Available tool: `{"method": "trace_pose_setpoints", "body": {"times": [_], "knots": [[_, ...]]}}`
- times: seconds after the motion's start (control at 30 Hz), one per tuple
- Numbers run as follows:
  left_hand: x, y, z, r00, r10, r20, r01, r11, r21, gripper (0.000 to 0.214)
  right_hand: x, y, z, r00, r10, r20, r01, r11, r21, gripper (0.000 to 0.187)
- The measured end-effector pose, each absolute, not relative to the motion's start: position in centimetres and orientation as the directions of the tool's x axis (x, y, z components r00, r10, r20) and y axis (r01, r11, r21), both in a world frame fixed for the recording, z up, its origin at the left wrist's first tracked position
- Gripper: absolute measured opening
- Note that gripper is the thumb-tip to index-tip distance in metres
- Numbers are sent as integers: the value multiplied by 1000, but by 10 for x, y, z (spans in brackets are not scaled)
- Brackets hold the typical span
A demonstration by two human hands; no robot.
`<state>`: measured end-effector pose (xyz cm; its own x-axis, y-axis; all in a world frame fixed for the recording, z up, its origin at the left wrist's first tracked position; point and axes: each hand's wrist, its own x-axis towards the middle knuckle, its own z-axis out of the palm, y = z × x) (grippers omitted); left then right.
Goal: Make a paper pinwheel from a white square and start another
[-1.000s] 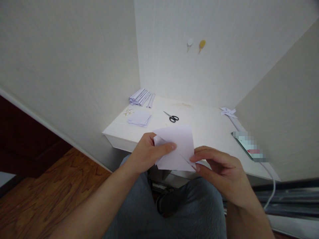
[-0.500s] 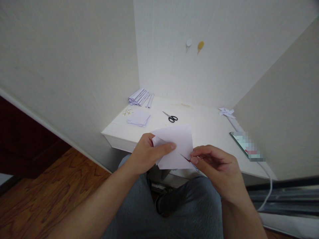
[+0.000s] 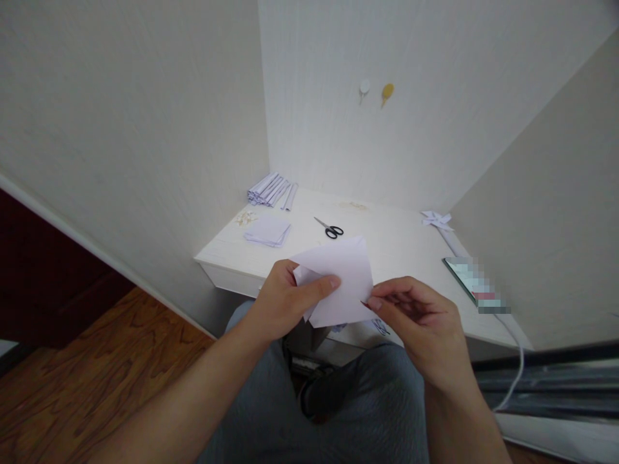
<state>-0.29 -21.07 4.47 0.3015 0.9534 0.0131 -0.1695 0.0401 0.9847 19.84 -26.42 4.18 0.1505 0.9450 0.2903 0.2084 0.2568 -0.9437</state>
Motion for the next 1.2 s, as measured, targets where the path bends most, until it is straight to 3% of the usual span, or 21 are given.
{"method": "trace_pose_setpoints", "body": {"times": [0.53,0.97,1.2], "knots": [[-1,-209,37,279,960,20,-148,22,989,30,197,-263,38,122,969,216,44,213,-976,19],[2,-203,35,250,965,-75,-180,123,976,36,194,-263,34,38,978,205,93,201,-975,18],[4,-201,26,266,963,-44,-311,128,942,35,177,-262,26,228,937,264,92,249,-964,22]]}}
